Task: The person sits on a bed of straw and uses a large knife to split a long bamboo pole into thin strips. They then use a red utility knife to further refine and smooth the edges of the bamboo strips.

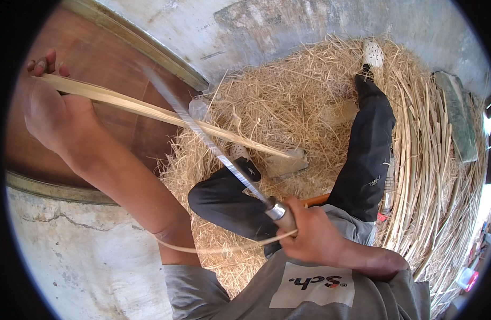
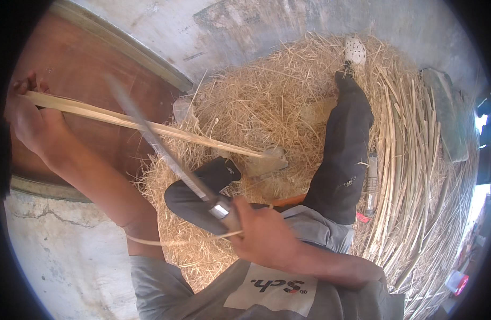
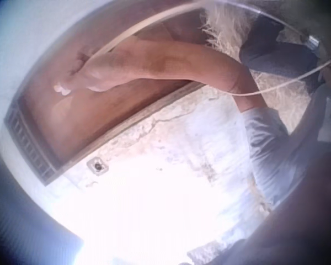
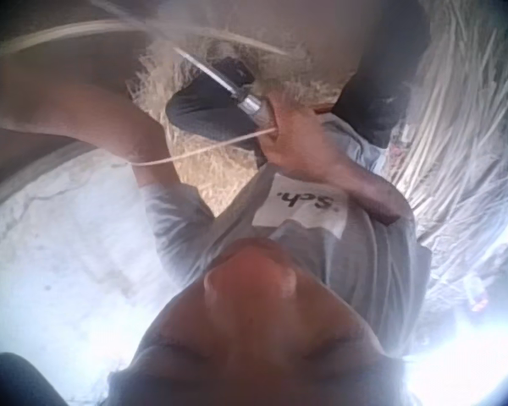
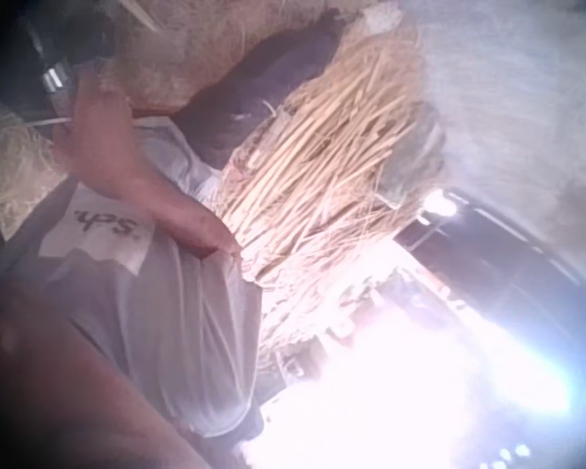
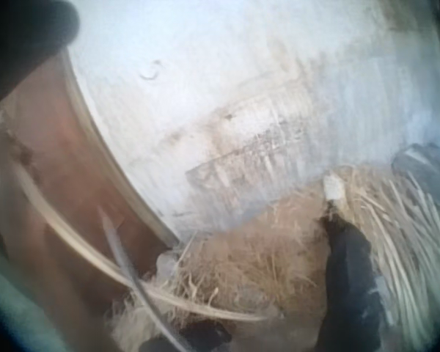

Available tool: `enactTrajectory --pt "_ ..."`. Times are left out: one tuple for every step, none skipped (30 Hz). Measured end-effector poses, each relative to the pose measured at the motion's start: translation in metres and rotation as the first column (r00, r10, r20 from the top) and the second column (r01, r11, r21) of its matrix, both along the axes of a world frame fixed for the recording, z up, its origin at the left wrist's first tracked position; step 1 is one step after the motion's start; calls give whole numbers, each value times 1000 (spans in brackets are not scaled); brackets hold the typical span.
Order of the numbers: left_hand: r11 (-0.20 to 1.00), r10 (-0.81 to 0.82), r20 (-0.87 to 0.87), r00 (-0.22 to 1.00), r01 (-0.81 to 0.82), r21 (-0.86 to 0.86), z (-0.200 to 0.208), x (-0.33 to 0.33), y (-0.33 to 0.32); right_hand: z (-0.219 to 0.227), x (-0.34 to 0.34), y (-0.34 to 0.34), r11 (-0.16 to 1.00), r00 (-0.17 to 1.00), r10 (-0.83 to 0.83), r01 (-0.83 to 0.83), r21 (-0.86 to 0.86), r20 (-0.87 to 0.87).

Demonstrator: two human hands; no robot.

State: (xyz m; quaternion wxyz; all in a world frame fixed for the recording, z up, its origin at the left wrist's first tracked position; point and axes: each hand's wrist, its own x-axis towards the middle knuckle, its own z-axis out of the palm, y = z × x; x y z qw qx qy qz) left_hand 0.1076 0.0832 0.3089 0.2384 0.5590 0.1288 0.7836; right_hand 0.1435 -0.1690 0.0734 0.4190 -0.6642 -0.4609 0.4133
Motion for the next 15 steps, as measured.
enactTrajectory --pt "1000 -3 -2 1000 3 15 0 -1 2 1 -1 6 987 1000 -22 19 160 20" --pt "1000 11 -7 1000 -11 1 0 -3 1 -6 -4 8 990 998 -47 41 133 38" --pt "1000 21 -4 1000 -21 -5 0 -2 0 -22 -3 13 991 995 -75 67 115 65" --pt "999 31 0 1000 -31 -11 1 -2 0 -41 -2 18 991 991 -102 93 98 92" --pt "999 35 -9 999 -35 -2 2 -4 5 -70 4 20 989 988 -148 148 3 36" --pt "999 39 -27 999 -38 4 2 -8 15 -83 4 21 989 988 -147 146 31 49" --pt "999 42 -45 998 -42 9 2 -12 23 -92 4 22 988 987 -147 143 58 62" --pt "997 73 -43 996 -73 -6 3 -14 30 -98 4 23 986 986 -151 145 84 71" --pt "994 104 -56 993 -106 -31 1 -16 37 -81 3 26 979 985 -165 157 132 46" --pt "989 136 -69 988 -139 -55 -2 -17 42 -66 1 28 983 992 -122 119 137 12" --pt "991 123 -66 990 -126 -43 -2 -14 41 -51 5 34 984 997 -79 78 160 -6" --pt "993 111 -65 992 -114 -38 -3 -14 40 -42 7 41 983 999 -33 37 177 -24" --pt "994 100 -64 993 -103 -32 -5 -14 41 -38 9 49 972 1000 -26 29 234 -14" --pt "995 96 -76 992 -99 -33 -5 -13 44 -48 10 53 988 998 -67 66 141 3" --pt "995 91 -84 992 -93 -26 -1 -13 48 -72 13 62 993 994 -109 107 56 27"
